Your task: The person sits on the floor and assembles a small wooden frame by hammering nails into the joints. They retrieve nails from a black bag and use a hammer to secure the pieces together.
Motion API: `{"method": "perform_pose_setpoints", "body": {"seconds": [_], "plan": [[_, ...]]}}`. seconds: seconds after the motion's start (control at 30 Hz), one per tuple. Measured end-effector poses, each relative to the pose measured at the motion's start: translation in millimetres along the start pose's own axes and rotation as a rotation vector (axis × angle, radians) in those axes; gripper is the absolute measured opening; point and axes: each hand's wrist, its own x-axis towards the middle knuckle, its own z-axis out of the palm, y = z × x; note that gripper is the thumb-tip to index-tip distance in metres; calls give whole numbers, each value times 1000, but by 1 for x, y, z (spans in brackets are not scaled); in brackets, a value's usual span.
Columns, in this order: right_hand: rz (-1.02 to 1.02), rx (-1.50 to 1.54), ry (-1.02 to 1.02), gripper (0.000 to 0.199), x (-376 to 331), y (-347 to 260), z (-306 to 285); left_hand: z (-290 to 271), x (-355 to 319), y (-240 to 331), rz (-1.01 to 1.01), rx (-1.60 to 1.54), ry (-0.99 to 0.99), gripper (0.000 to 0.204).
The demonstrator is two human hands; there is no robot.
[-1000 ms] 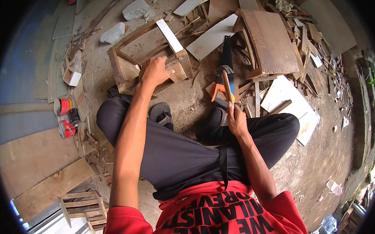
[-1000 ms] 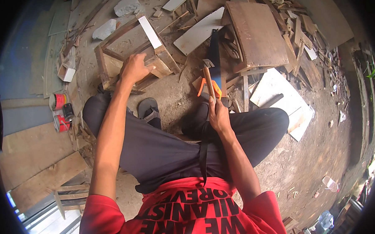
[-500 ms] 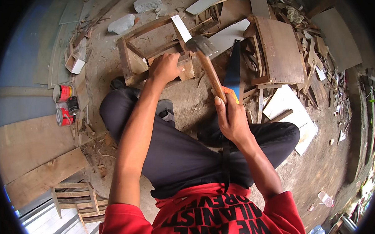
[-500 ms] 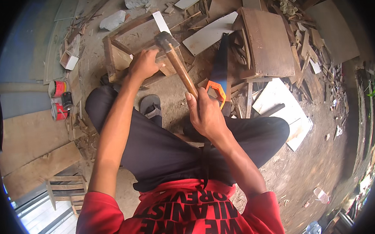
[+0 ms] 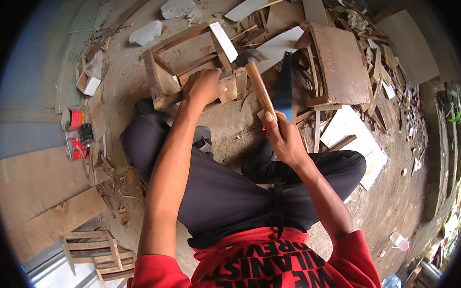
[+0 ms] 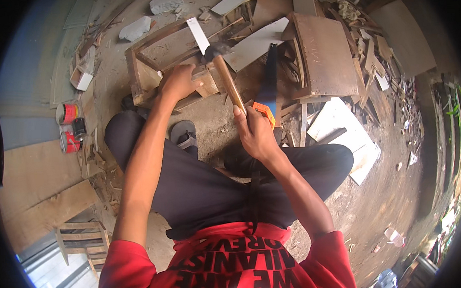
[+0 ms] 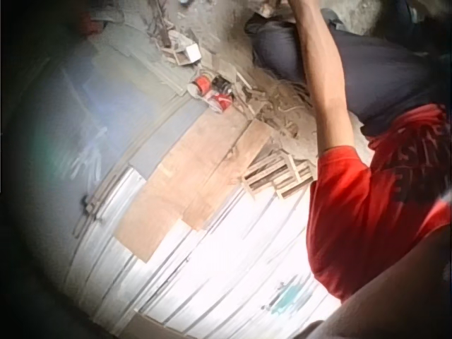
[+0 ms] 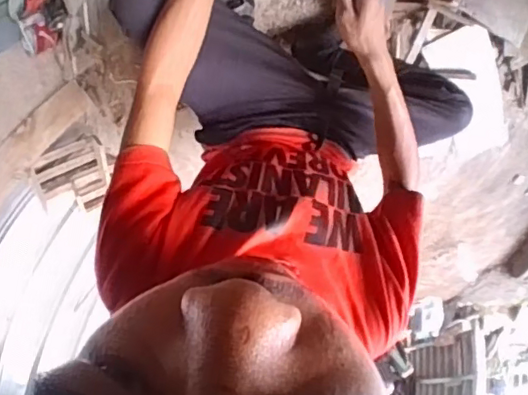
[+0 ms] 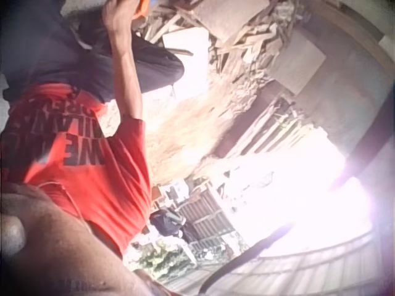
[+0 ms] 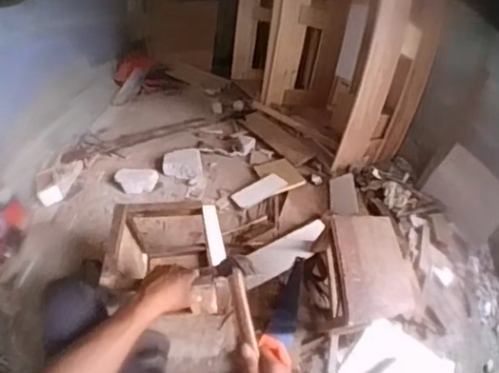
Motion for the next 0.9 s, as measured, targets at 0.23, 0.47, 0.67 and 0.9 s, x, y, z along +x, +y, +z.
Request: {"method": "perform_pose_setpoints", "body": {"seconds": [0.23, 0.47, 0.67, 0.9], "plan": [[678, 1064, 215, 49, 39, -12, -19, -5, 0, 13, 70, 16, 66, 61], [813, 1204, -212, 43, 21, -11, -27, 0, 0, 9, 102, 5, 163, 66], [729, 1232, 65, 46, 32, -30, -20, -5, 0, 15, 107, 31, 181, 67], [631, 1495, 200, 43, 44, -12, -23, -5, 6, 18, 44, -27, 107, 70]]}}
